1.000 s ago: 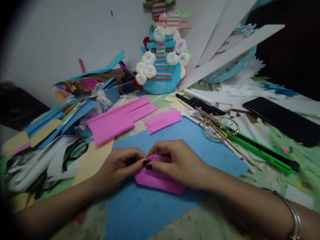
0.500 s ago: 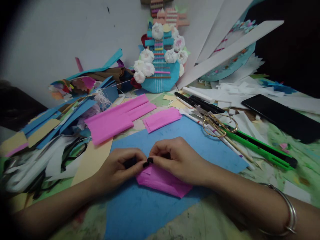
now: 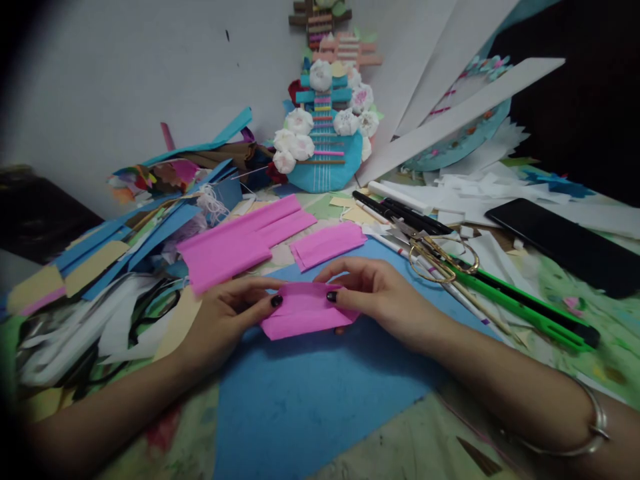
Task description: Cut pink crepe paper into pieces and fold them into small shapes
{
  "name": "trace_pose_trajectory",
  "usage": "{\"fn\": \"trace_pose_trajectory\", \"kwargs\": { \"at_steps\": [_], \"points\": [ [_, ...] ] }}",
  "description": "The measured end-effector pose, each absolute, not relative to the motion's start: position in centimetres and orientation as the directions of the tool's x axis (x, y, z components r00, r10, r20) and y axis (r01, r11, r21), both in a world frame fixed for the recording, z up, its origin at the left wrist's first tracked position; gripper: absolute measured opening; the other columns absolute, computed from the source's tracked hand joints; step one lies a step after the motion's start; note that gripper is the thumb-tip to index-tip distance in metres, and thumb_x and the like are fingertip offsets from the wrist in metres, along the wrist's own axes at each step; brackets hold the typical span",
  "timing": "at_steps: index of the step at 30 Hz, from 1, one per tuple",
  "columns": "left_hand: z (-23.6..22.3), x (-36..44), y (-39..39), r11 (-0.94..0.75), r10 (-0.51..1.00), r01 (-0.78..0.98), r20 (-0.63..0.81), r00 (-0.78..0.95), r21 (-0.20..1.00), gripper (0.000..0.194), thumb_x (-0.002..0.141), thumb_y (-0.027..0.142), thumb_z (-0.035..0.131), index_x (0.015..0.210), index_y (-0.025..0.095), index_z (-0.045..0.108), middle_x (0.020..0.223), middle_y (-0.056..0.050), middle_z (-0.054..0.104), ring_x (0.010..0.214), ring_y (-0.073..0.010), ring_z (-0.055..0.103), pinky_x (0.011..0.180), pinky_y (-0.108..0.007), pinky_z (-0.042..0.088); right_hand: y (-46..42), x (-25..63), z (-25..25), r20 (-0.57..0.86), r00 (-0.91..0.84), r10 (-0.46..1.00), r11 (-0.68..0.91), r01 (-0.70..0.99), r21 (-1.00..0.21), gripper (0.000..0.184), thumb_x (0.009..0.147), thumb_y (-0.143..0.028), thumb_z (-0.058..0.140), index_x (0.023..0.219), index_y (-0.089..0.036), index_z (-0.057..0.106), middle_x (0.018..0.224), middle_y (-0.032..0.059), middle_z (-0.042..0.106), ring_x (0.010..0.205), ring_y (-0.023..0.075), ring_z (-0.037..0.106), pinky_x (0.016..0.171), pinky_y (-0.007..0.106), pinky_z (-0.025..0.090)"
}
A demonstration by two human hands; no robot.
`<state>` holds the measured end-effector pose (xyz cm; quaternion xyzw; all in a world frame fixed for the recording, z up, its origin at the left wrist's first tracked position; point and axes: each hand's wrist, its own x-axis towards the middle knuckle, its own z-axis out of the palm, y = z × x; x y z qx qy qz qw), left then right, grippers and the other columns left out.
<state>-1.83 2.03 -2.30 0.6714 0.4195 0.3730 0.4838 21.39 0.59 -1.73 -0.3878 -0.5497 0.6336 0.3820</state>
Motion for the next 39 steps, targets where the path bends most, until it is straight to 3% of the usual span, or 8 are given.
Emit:
{"fn": "trace_pose_trajectory", "kwargs": {
  "at_steps": [6,10,15,22,26,31,35,39],
  "points": [
    [-2.3,-2.5,2.2,-0.119,0.909,0.052,0.088,0.408,0.992,0.025,0.075,0.010,0.060,0.084,0.026,0.076,0.084,0.001,0.074,0.079,-0.0117,0.062,0.070,-0.018,0.045,0.5,21.2,-1.5,-0.061,-0.332,0.941,-0.128,-0.184,-0.975,0.014,0.071,-0.012,0.063,0.078,-0.017,0.072,0.071,0.0004,0.064,0.059,0.0071,0.054,0.056,0.017,0.044],
    [-2.5,-2.7,2.2,-0.121,0.891,-0.026,0.120,0.438,0.992,0.020,0.077,0.016,0.059,0.086,0.022,0.076,0.089,-0.002,0.074,0.083,-0.0144,0.063,0.073,-0.020,0.046,0.4,21.3,-1.5,-0.081,-0.342,0.936,-0.178,-0.262,-0.948,0.013,0.071,-0.022,0.064,0.079,-0.015,0.073,0.076,0.0045,0.066,0.069,0.0114,0.059,0.065,0.021,0.048],
    [-2.3,-2.0,2.0,-0.130,0.925,0.073,0.095,0.368,0.989,0.017,0.066,0.021,0.077,0.083,0.019,0.073,0.083,-0.002,0.071,0.075,-0.0131,0.062,0.066,-0.020,0.049,0.3,21.0,-1.9,-0.060,-0.356,0.933,-0.099,-0.094,-0.991,0.017,0.069,-0.028,0.074,0.082,-0.018,0.071,0.085,0.0034,0.067,0.068,0.0114,0.060,0.061,0.022,0.050],
    [-2.0,-1.3,1.8,-0.100,0.956,0.113,0.064,0.286,0.989,0.019,0.068,0.018,0.074,0.084,0.015,0.065,0.081,0.000,0.065,0.063,-0.0085,0.062,0.058,-0.017,0.050,0.0,20.1,-1.8,0.046,-0.252,0.967,0.080,0.127,-0.989,0.011,0.075,-0.019,0.064,0.085,-0.019,0.070,0.083,0.0023,0.069,0.069,0.0117,0.059,0.061,0.023,0.047],
    [-2.0,-1.2,1.8,-0.023,0.941,0.027,0.012,0.337,0.999,0.048,0.070,0.017,0.073,0.114,0.019,0.053,0.078,0.003,0.063,0.060,-0.0118,0.067,0.059,-0.022,0.054,-0.2,19.9,-1.9,0.096,-0.236,0.967,0.130,0.136,-0.982,0.031,0.075,-0.015,0.062,0.105,-0.023,0.064,0.092,0.0008,0.070,0.067,0.0108,0.059,0.059,0.023,0.046],
    [-2.2,-1.3,2.0,0.036,0.902,0.009,-0.036,0.431,0.999,0.022,0.070,0.019,0.074,0.090,0.013,0.065,0.078,-0.002,0.069,0.062,-0.0132,0.068,0.062,-0.022,0.054,-0.1,20.0,-1.9,0.105,-0.220,0.970,0.147,0.182,-0.972,0.021,0.075,-0.016,0.062,0.095,-0.021,0.067,0.088,0.0013,0.070,0.069,0.0114,0.060,0.060,0.023,0.046],
    [-2.3,-1.8,2.2,0.040,0.865,-0.014,-0.028,0.501,0.999,0.023,0.083,0.029,0.062,0.098,0.012,0.067,0.076,-0.007,0.073,0.071,-0.0160,0.069,0.069,-0.025,0.053,0.1,20.2,-1.8,0.067,-0.182,0.981,0.091,0.126,-0.988,0.023,0.072,-0.017,0.064,0.094,-0.020,0.068,0.085,0.0018,0.070,0.065,0.0110,0.060,0.056,0.022,0.047],
    [-2.3,-1.9,2.2,-0.004,0.875,0.092,-0.041,0.483,0.996,0.026,0.090,0.030,0.052,0.100,0.010,0.067,0.073,-0.009,0.074,0.065,-0.0137,0.067,0.062,-0.021,0.050,0.2,20.3,-1.7,0.015,-0.162,0.987,0.030,0.091,-0.995,0.025,0.068,-0.015,0.065,0.092,-0.019,0.067,0.082,0.0010,0.069,0.061,0.0099,0.059,0.054,0.021,0.046]
  ]
}}
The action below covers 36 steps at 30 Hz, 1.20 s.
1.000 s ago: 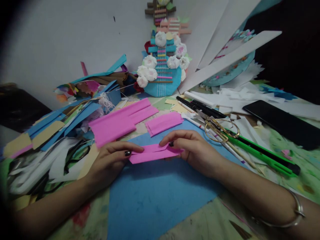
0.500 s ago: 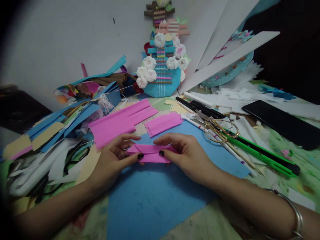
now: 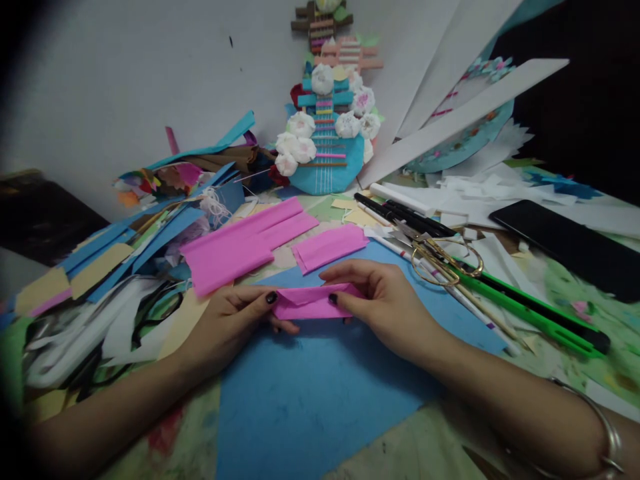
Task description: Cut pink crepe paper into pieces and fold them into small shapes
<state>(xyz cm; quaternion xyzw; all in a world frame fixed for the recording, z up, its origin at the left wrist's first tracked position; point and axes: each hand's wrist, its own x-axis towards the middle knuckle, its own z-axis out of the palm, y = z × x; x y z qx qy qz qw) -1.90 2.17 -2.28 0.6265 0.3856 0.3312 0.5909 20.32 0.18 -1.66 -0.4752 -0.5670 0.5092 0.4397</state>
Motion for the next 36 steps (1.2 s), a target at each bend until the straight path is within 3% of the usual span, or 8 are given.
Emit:
{"fn": "trace_pose_trajectory", "kwargs": {
  "at_steps": [12,18,22,29,34,36],
  "points": [
    [-1.9,-1.3,1.6,0.013,0.882,0.167,-0.090,0.463,0.986,0.015,0.080,0.028,0.065,0.078,0.012,0.065,0.061,-0.005,0.072,0.058,-0.0152,0.070,0.055,-0.019,0.052,0.0,20.0,-2.0,0.039,-0.203,0.978,0.091,0.253,-0.963,0.016,0.074,-0.022,0.063,0.089,-0.019,0.070,0.071,-0.0005,0.065,0.055,0.0087,0.052,0.050,0.021,0.041],
    [-1.9,-1.3,1.5,0.022,0.833,0.186,-0.121,0.540,0.982,0.028,0.080,0.026,0.065,0.105,0.013,0.064,0.062,-0.004,0.073,0.059,-0.0168,0.070,0.063,-0.025,0.054,-0.2,20.0,-1.8,0.025,-0.231,0.973,0.094,0.295,-0.951,0.014,0.074,-0.021,0.062,0.086,-0.020,0.070,0.064,-0.0020,0.063,0.050,0.0090,0.051,0.046,0.021,0.038],
    [-1.9,-1.3,1.5,-0.016,0.833,0.203,-0.099,0.545,0.979,0.026,0.083,0.028,0.061,0.104,0.013,0.067,0.062,-0.005,0.073,0.059,-0.0161,0.070,0.063,-0.024,0.053,-0.5,19.9,-1.6,0.071,-0.254,0.964,0.156,0.331,-0.931,0.015,0.073,-0.018,0.062,0.086,-0.022,0.071,0.073,-0.0006,0.067,0.058,0.0110,0.055,0.051,0.022,0.041],
    [-2.1,-2.0,2.1,0.101,0.822,0.035,-0.104,0.560,0.994,0.026,0.084,0.024,0.060,0.108,0.018,0.068,0.066,-0.004,0.073,0.060,-0.0130,0.068,0.063,-0.023,0.052,0.0,20.4,-1.5,-0.038,-0.282,0.959,-0.022,0.060,-0.998,0.015,0.070,-0.015,0.063,0.082,-0.020,0.072,0.078,0.0004,0.070,0.064,0.0108,0.059,0.061,0.022,0.046],
    [-2.2,-2.3,2.3,0.249,0.759,-0.114,-0.121,0.639,0.962,0.024,0.079,0.022,0.065,0.102,0.020,0.072,0.067,-0.004,0.073,0.065,-0.0145,0.067,0.068,-0.025,0.049,0.3,20.8,-2.1,-0.110,-0.328,0.938,-0.151,-0.104,-0.983,0.020,0.070,-0.012,0.061,0.084,-0.019,0.073,0.061,-0.0001,0.066,0.054,0.0098,0.055,0.052,0.022,0.041],
    [-2.1,-2.4,2.2,0.289,0.740,-0.168,-0.109,0.663,0.943,0.025,0.074,0.019,0.067,0.099,0.018,0.073,0.071,-0.005,0.072,0.068,-0.0154,0.065,0.072,-0.027,0.047,0.4,20.8,-2.2,-0.108,-0.329,0.938,-0.175,-0.184,-0.967,0.019,0.069,-0.012,0.062,0.082,-0.019,0.074,0.067,0.0019,0.068,0.058,0.0107,0.057,0.055,0.023,0.043]
  ]
}}
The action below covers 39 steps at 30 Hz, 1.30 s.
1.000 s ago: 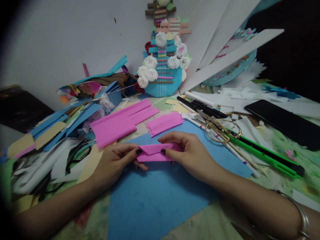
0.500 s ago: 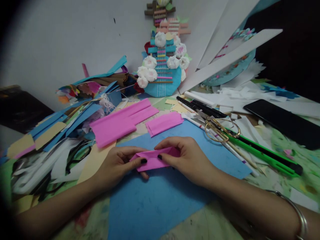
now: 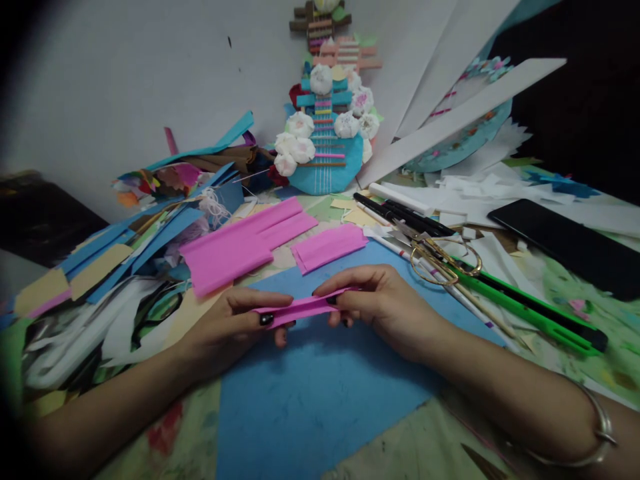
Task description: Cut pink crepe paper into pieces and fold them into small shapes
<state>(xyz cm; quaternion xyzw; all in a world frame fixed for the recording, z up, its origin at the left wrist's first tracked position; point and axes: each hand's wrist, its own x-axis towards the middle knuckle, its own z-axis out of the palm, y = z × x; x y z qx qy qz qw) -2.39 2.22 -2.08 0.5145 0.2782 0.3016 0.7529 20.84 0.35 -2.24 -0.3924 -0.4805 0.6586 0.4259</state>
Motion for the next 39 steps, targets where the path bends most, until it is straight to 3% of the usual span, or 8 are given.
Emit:
{"fn": "trace_pose_trajectory", "kwargs": {
  "at_steps": [4,7,11,16,24,34,39],
  "points": [
    [-1.70,-2.33,2.16,0.286,0.765,-0.215,-0.087,0.639,0.934,0.026,0.074,0.027,0.065,0.092,0.012,0.075,0.076,-0.009,0.070,0.071,-0.0175,0.062,0.074,-0.029,0.045,0.29,20.92,-1.90,-0.094,-0.345,0.934,-0.191,-0.261,-0.946,0.018,0.065,-0.015,0.062,0.076,-0.019,0.076,0.089,0.0062,0.070,0.069,0.0127,0.059,0.064,0.025,0.048],
    [-1.76,-2.10,2.23,0.277,0.800,-0.178,-0.124,0.588,0.944,0.021,0.078,0.027,0.065,0.089,0.013,0.075,0.069,-0.007,0.068,0.067,-0.0146,0.060,0.069,-0.026,0.044,0.20,20.96,-1.65,-0.072,-0.368,0.927,-0.178,-0.264,-0.948,0.018,0.067,-0.020,0.063,0.079,-0.018,0.076,0.094,0.0082,0.070,0.072,0.0139,0.060,0.066,0.026,0.049],
    [-2.20,-1.86,2.42,0.240,0.843,-0.080,-0.166,0.511,0.968,0.024,0.073,0.021,0.071,0.096,0.015,0.072,0.065,-0.003,0.067,0.060,-0.0117,0.060,0.060,-0.023,0.045,0.27,20.84,-1.85,-0.071,-0.300,0.951,-0.110,-0.116,-0.987,0.014,0.073,-0.028,0.067,0.082,-0.020,0.075,0.083,0.0056,0.071,0.068,0.0128,0.060,0.063,0.025,0.048],
    [-2.27,-1.84,2.53,0.155,0.901,0.056,-0.164,0.401,0.986,0.031,0.072,0.020,0.073,0.101,0.013,0.067,0.066,-0.004,0.071,0.061,-0.0154,0.067,0.062,-0.026,0.052,0.65,20.67,-2.25,-0.100,-0.209,0.973,-0.088,0.065,-0.994,0.027,0.066,-0.017,0.071,0.092,-0.021,0.071,0.069,0.0009,0.071,0.064,0.0144,0.066,0.063,0.027,0.051],
    [-1.87,-1.48,2.23,0.143,0.940,0.063,-0.155,0.304,0.988,0.016,0.071,0.018,0.071,0.084,0.012,0.067,0.068,-0.006,0.073,0.066,-0.0204,0.072,0.069,-0.031,0.057,0.72,20.59,-2.05,-0.115,-0.140,0.983,-0.105,0.074,-0.992,0.016,0.061,-0.016,0.072,0.076,-0.018,0.068,0.058,0.0007,0.069,0.051,0.0141,0.065,0.053,0.026,0.054],
    [-1.92,-1.60,2.23,0.136,0.946,0.080,-0.153,0.286,0.987,0.014,0.070,0.020,0.073,0.079,0.011,0.068,0.062,-0.004,0.071,0.062,-0.0188,0.071,0.058,-0.024,0.054,0.73,20.78,-1.89,-0.127,-0.107,0.986,-0.119,0.077,-0.990,0.018,0.058,-0.010,0.074,0.069,-0.023,0.072,0.058,-0.0002,0.070,0.050,0.0151,0.065,0.052,0.027,0.056],
    [-1.84,-1.53,2.18,0.064,0.947,0.076,-0.085,0.310,0.995,0.014,0.071,0.022,0.073,0.074,0.011,0.066,0.063,-0.002,0.069,0.062,-0.0176,0.071,0.059,-0.022,0.053,0.69,20.54,-1.66,-0.127,-0.085,0.988,-0.119,0.092,-0.989,0.020,0.057,-0.006,0.073,0.070,-0.022,0.072,0.058,0.0001,0.069,0.051,0.0147,0.065,0.053,0.027,0.055]
  ]
}}
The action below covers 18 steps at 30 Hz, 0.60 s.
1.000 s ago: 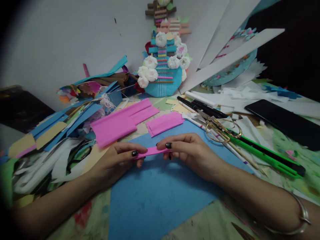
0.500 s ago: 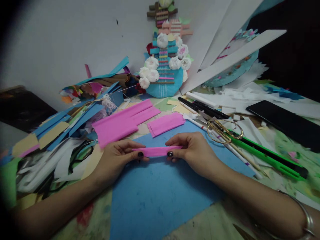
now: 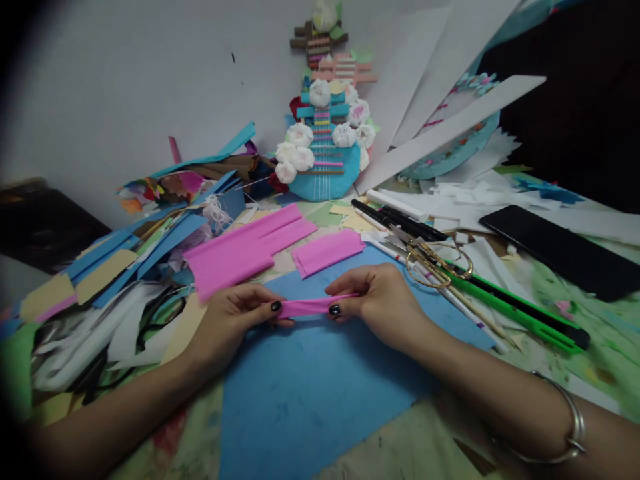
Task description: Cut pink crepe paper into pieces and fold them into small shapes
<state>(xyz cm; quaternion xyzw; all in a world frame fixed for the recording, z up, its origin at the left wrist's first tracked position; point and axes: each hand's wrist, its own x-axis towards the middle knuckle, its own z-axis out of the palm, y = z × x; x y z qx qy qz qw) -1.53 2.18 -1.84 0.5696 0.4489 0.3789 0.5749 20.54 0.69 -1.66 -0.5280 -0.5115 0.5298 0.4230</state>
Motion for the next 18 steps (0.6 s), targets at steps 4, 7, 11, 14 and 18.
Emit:
{"fn": "trace_pose_trajectory", "kwargs": {
  "at_steps": [4,7,11,14,18],
  "points": [
    [-1.73,-1.40,2.08,-0.046,0.914,0.196,-0.037,0.404,0.980,0.016,0.074,0.025,0.071,0.081,0.011,0.067,0.067,-0.005,0.071,0.062,-0.0160,0.069,0.061,-0.023,0.052,0.64,20.08,-1.61,-0.069,-0.101,0.992,-0.057,0.115,-0.992,0.018,0.058,-0.008,0.072,0.073,-0.019,0.072,0.062,0.0007,0.069,0.053,0.0138,0.064,0.055,0.026,0.054],
    [-1.66,-1.26,1.84,-0.104,0.907,0.267,-0.018,0.420,0.958,0.015,0.076,0.026,0.069,0.078,0.011,0.068,0.059,-0.004,0.069,0.056,-0.0143,0.066,0.057,-0.023,0.051,0.54,19.84,-1.69,-0.022,-0.158,0.987,0.012,0.209,-0.978,0.020,0.061,-0.013,0.072,0.081,-0.017,0.073,0.069,0.0023,0.071,0.056,0.0132,0.063,0.056,0.025,0.053],
    [-1.67,-1.05,1.46,-0.091,0.886,0.257,-0.040,0.463,0.962,0.012,0.075,0.023,0.070,0.076,0.011,0.069,0.057,-0.004,0.070,0.054,-0.0134,0.066,0.056,-0.022,0.051,0.26,19.75,-1.89,0.062,-0.272,0.960,0.144,0.292,-0.945,0.020,0.068,-0.025,0.073,0.087,-0.018,0.075,0.079,0.0036,0.074,0.067,0.0146,0.065,0.062,0.024,0.051],
    [-1.75,-0.95,1.36,-0.057,0.873,0.211,-0.054,0.485,0.976,0.013,0.075,0.023,0.068,0.075,0.011,0.070,0.059,-0.004,0.070,0.053,-0.0141,0.067,0.056,-0.022,0.052,0.08,19.74,-1.96,0.104,-0.321,0.941,0.218,0.343,-0.914,0.012,0.074,-0.026,0.068,0.079,-0.018,0.076,0.061,0.0011,0.070,0.053,0.0108,0.059,0.050,0.020,0.045],
    [-1.82,-0.94,1.35,-0.053,0.895,0.195,-0.040,0.444,0.979,0.016,0.077,0.026,0.067,0.073,0.011,0.070,0.061,-0.005,0.071,0.053,-0.0151,0.068,0.055,-0.022,0.052,0.00,19.70,-1.91,0.106,-0.301,0.948,0.217,0.364,-0.906,0.011,0.073,-0.022,0.068,0.077,-0.017,0.077,0.054,0.0013,0.068,0.046,0.0092,0.055,0.044,0.019,0.040]
  ]
}}
